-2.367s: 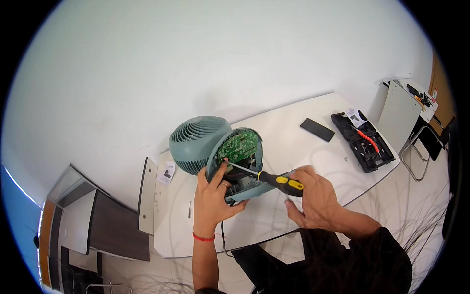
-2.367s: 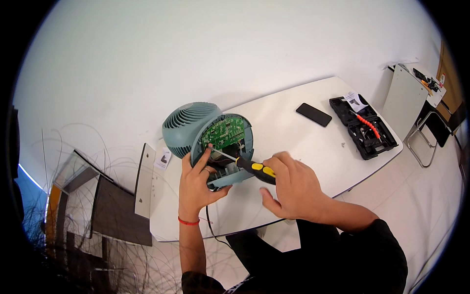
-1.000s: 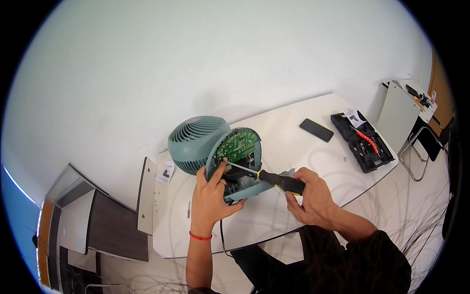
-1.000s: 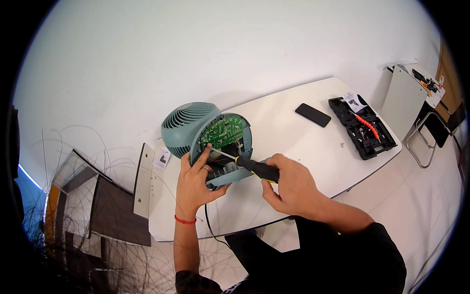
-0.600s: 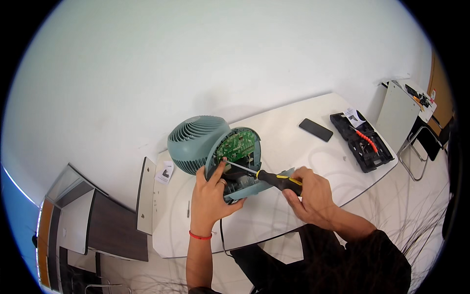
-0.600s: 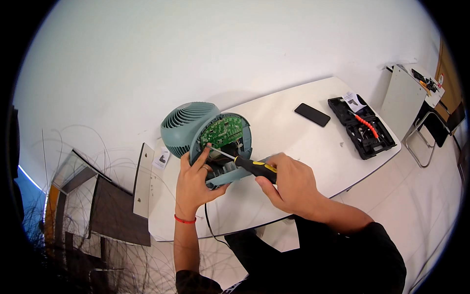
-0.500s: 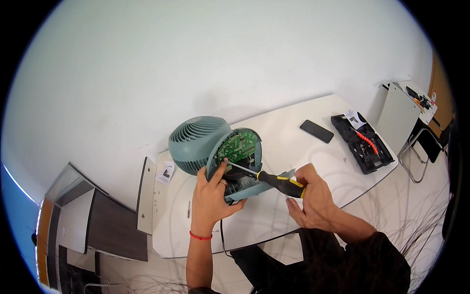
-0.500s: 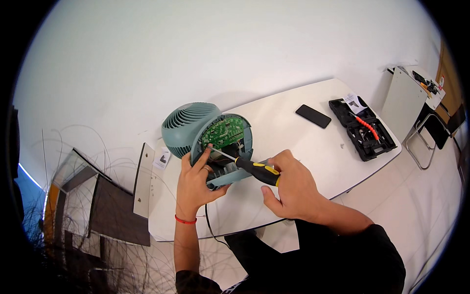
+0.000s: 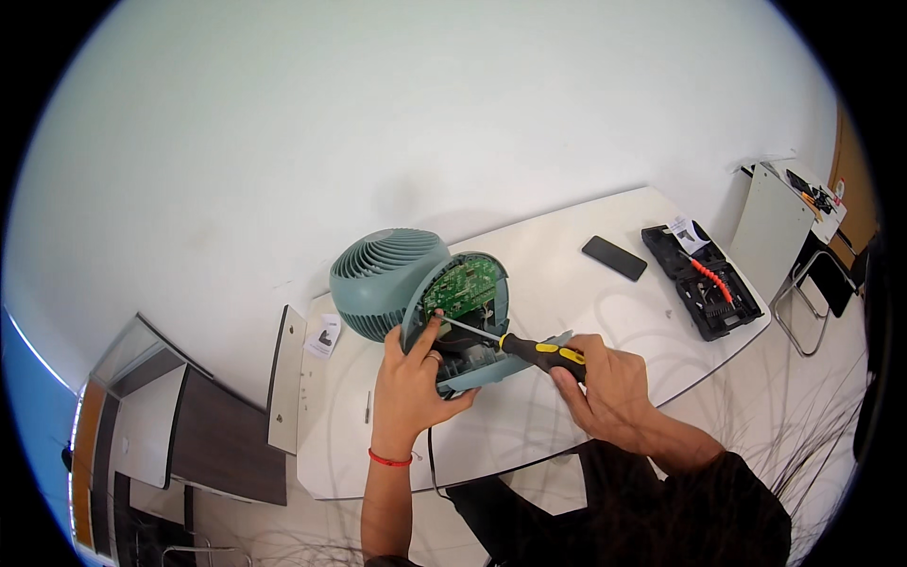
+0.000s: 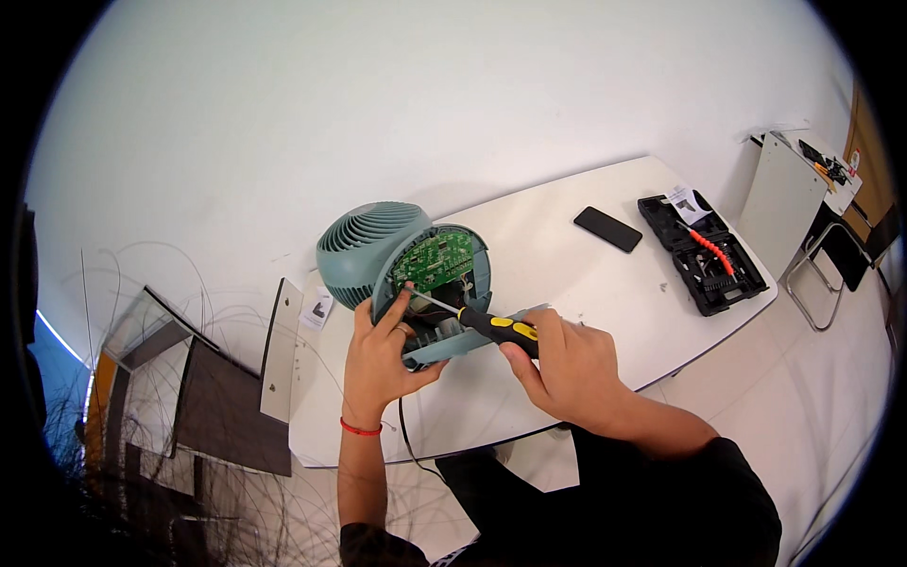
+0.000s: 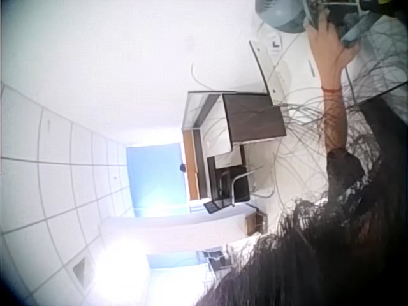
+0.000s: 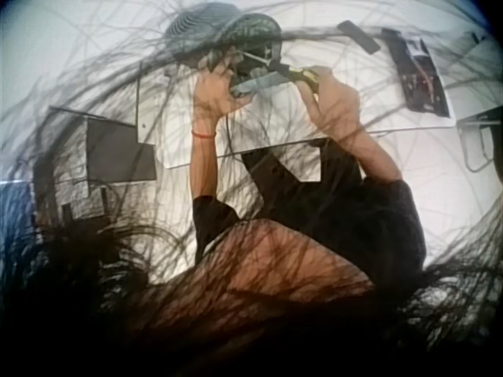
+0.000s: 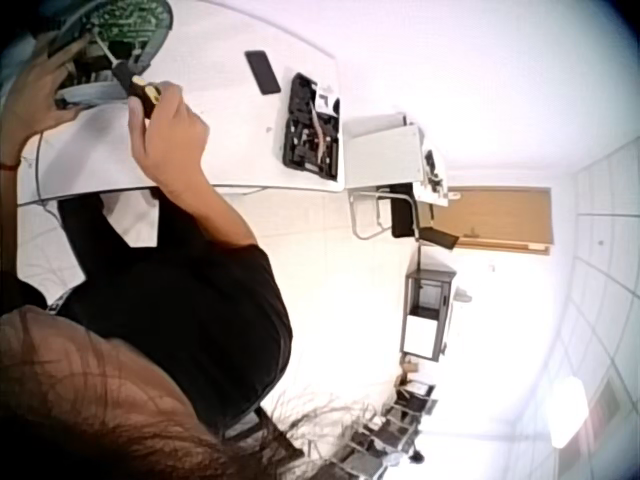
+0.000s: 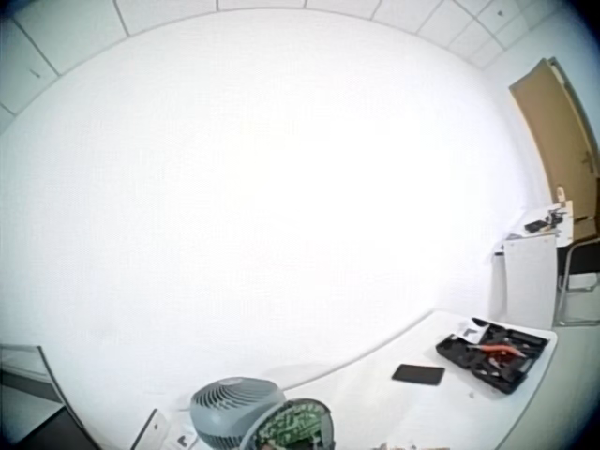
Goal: The person uses a screwdriver to remove screws from the back casing of a small teal fan. They carefully unscrew multiple fasteners, placing them on the table, and manipulate the internal circuit board and wires while working on the device.
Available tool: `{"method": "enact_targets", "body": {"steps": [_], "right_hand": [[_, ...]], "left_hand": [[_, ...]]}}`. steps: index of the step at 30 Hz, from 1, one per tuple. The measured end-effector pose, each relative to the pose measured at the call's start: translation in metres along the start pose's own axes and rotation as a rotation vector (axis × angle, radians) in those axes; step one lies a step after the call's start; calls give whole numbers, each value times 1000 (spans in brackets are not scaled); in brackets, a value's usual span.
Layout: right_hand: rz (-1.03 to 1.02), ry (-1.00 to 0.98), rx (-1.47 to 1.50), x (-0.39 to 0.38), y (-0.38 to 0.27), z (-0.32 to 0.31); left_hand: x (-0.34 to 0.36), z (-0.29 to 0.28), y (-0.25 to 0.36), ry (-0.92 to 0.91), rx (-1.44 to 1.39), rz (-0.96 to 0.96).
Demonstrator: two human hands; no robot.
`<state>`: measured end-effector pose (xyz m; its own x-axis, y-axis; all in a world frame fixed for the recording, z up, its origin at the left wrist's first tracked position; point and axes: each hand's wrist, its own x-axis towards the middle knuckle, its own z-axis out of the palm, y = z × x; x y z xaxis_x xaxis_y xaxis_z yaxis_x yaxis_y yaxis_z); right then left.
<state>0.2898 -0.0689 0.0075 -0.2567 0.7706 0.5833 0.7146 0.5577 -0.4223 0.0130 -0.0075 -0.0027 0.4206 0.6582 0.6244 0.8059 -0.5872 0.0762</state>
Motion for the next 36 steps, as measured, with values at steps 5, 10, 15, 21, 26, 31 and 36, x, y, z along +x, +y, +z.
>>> {"method": "enact_targets", "body": {"steps": [5,10,15,21,26,31,36], "right_hand": [[-175,117,4,6,5,1],[-51,94,45,6,-3,1],[-229,146,-66,10,4,2],[-272,184,-152,5,7,9],[-232,89,-269,-2,12,8],[-17,71,-107,-2,7,7],[-179,86,-95,10,14,-4]], "left_hand": [[2,1,1,3,-4,11],[0,1,-1,7,10,11],[0,2,-1,15,13,28],[1,2,0,11,8,21],[1,1,2,4,55,38],[0,0,2,4,47,38],[-1,0,1,9,50,47]]}}
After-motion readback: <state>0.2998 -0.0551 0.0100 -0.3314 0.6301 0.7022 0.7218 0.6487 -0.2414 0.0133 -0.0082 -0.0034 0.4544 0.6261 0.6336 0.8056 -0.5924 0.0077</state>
